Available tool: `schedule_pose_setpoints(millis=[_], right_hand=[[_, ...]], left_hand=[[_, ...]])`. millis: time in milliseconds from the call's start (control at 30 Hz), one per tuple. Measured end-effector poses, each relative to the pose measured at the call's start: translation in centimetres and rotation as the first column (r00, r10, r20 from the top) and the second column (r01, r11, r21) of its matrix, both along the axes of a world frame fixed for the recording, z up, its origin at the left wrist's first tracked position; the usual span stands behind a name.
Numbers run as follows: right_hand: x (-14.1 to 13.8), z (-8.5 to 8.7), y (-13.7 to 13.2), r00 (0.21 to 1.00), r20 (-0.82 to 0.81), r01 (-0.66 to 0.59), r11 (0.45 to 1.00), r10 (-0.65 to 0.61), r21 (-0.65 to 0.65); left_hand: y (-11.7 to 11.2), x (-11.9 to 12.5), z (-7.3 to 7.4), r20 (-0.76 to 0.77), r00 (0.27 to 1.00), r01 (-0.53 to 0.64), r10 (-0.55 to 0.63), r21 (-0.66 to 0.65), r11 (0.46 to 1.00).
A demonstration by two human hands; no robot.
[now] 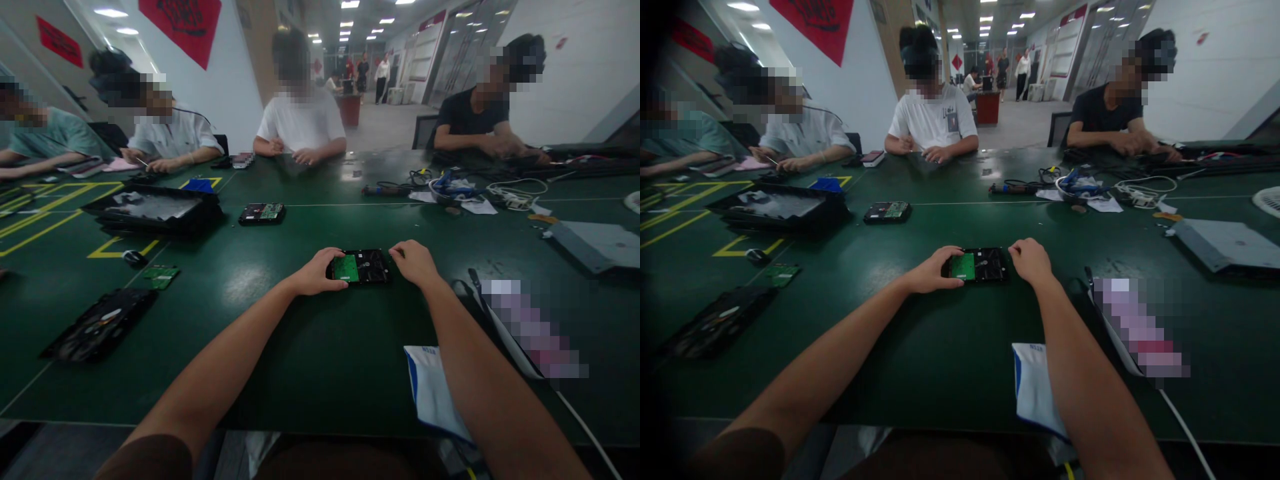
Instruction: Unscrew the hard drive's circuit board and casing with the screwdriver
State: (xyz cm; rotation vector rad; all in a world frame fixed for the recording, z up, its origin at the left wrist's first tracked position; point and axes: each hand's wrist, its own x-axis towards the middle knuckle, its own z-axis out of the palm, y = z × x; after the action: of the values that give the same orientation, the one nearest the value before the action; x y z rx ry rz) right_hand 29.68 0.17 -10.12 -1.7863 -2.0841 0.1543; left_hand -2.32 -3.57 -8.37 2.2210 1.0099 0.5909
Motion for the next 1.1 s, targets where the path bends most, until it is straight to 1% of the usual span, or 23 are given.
schedule_pose_setpoints(millis=[67,167,267,400,567,700,800,933,1100], right_hand=[[0.4,0.0,0.1,1.000,-0.013,-0.027,1.000,0.027,-0.004],[1.1,0.2,0.0,0.993,-0.087,-0.082,0.996,0.078,-0.042],[1.5,0.6,-0.2,0.988,-0.138,-0.088,0.992,0.076,-0.085],[1.3,0.6,-0.2,0.992,-0.121,-0.044,0.997,0.036,-0.062],[0.5,-0.6,0.4,0.994,-0.113,-0.007,1.000,0.010,0.025],[0.0,-1.1,1.2,0.993,-0.112,0.034,0.998,-0.027,0.057],[-0.5,-1.1,1.8,0.994,-0.093,0.063,0.997,-0.059,0.044],[-1.1,-0.7,2.7,0.990,-0.086,0.115,0.993,-0.115,-0.004],[-1.8,-0.4,3.9,0.969,-0.092,0.223,0.972,-0.229,-0.069]], left_hand=[[-0.1,0.0,0.1,0.000,1.000,-0.001,0.001,-0.001,1.000],[0.0,0.0,0.1,-0.008,1.000,-0.001,0.001,0.001,1.000],[0.1,-0.1,0.0,-0.013,1.000,-0.002,0.002,-0.004,1.000],[0.1,-0.1,0.0,-0.018,1.000,-0.002,0.002,-0.015,1.000],[0.0,0.0,0.0,-0.018,1.000,-0.001,0.001,0.002,1.000],[0.2,-0.1,-0.2,-0.020,1.000,0.003,-0.003,0.001,1.000],[0.3,-0.2,-0.4,-0.015,1.000,0.003,-0.003,0.006,1.000],[0.3,-0.3,-0.5,-0.007,1.000,0.003,-0.003,0.003,1.000],[0.3,-0.3,-0.4,-0.015,1.000,-0.001,0.001,-0.002,1.000]])
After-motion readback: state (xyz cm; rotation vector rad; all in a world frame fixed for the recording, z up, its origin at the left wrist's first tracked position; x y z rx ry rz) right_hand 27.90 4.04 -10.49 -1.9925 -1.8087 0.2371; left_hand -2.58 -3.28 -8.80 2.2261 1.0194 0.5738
